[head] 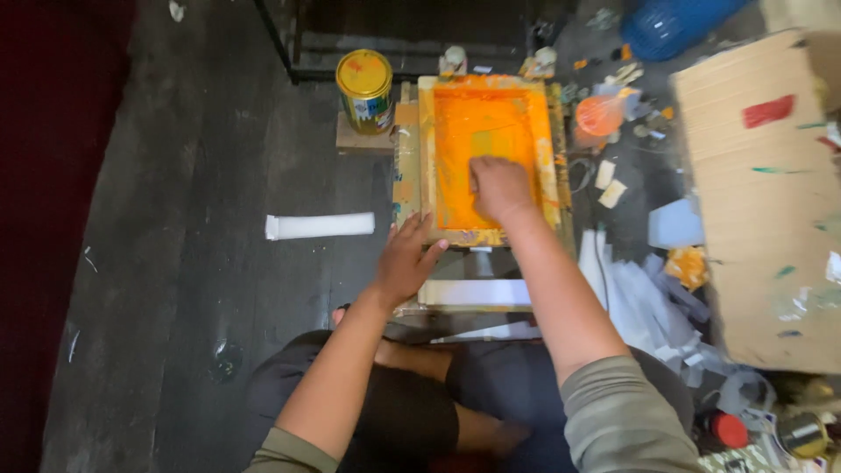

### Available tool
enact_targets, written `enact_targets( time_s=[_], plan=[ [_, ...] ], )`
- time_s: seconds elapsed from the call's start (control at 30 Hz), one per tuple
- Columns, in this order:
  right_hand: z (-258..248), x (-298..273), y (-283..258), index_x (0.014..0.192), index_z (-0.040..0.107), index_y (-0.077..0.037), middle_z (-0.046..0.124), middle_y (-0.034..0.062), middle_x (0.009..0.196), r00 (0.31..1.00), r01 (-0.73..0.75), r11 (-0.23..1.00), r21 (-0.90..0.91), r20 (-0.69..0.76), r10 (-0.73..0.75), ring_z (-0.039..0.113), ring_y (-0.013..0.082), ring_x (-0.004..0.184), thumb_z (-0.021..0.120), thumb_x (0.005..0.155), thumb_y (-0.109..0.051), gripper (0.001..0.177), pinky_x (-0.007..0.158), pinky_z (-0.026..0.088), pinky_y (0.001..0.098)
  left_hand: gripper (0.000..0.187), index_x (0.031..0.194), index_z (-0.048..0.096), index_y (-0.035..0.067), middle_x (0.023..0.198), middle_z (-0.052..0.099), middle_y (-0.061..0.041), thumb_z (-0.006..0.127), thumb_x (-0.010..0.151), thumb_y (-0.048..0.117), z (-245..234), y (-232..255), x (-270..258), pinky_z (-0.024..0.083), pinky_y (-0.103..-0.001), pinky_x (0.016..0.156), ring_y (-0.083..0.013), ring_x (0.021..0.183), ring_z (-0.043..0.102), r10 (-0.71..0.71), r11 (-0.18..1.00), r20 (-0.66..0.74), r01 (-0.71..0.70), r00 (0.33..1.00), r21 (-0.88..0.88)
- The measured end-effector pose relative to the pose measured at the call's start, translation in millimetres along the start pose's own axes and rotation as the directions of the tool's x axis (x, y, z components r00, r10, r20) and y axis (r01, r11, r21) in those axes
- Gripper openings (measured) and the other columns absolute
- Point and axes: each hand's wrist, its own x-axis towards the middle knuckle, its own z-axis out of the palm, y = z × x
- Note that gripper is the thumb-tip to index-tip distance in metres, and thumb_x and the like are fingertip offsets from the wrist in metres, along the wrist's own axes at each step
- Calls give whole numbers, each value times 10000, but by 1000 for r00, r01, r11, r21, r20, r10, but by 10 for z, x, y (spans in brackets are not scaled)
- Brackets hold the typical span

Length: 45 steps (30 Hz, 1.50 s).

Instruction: The person sits cross-legged and repeatedly aligns a white strip of material under a screen printing frame. They use a squeegee to pull orange ink across the screen, then lift the strip and place it on the floor. This cycle repeats multiple times.

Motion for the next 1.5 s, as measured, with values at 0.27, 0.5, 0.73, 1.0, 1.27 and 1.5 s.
enact_targets(
  time_s=[0.27, 0.5, 0.73, 1.0, 1.27, 1.5],
  plan=[
    [-675, -654, -479, 1199, 741, -192, 739, 76, 1146, 902, -190, 974, 121, 413, 124, 679, 329, 1143, 679, 734, -175, 469, 964, 533, 509, 680, 1596, 378, 85, 1597, 415, -207, 464, 1087, 528, 10, -75, -247, 87, -593, 1278, -388, 1522, 310, -10, 999, 39, 8, 999, 46],
    [-236, -1069, -614, 1455, 507, -95, 538, 160, 1401, 974, -154, 983, 95, 179, 136, 425, 334, 1401, 682, 816, -74, 663, 1177, 257, 535, 685, 1571, 388, 10, 1576, 415, -262, 436, 1105, 509, -31, 60, -421, 70, -618, 1272, -437, 1509, 304, -5, 1000, 48, 5, 999, -3],
    [-429, -1047, -578, 1498, 501, -94, 552, 145, 1425, 982, -116, 988, 100, 161, 99, 453, 317, 1402, 636, 844, -80, 667, 1174, 296, 510, 671, 1586, 366, 14, 1573, 428, -249, 438, 1106, 477, 28, 8, -252, 86, -630, 1266, -430, 1500, 337, -6, 999, 43, 4, 999, 48],
    [-854, -214, -264, 1059, 820, -204, 789, 132, 1098, 909, -68, 997, 32, 413, 49, 704, 384, 1131, 609, 806, -153, 334, 997, 539, 515, 632, 1550, 428, 18, 1449, 508, -296, 484, 1100, 457, 57, -132, 10, 180, -675, 1235, -503, 1428, 397, 92, 994, -87, -87, 992, 58],
    [-355, 484, -147, 772, 732, -182, 701, 100, 718, 991, -107, 993, -45, -86, 103, 724, 369, 761, 615, 728, -195, 126, 698, 553, 500, 666, 1500, 515, 24, 1408, 564, -225, 474, 1067, 528, 70, -222, 164, 219, -644, 1222, -457, 1382, 486, 30, 998, -83, -25, 996, 65],
    [-157, 93, -322, 889, 618, -162, 626, 48, 846, 954, -71, 996, -50, -295, 53, 664, 296, 883, 662, 802, -131, 103, 701, 540, 434, 670, 1536, 467, 39, 1437, 546, -231, 435, 1085, 533, 18, -150, 125, 169, -657, 1234, -464, 1416, 443, 2, 1000, -51, -2, 999, 10]
  ],
)
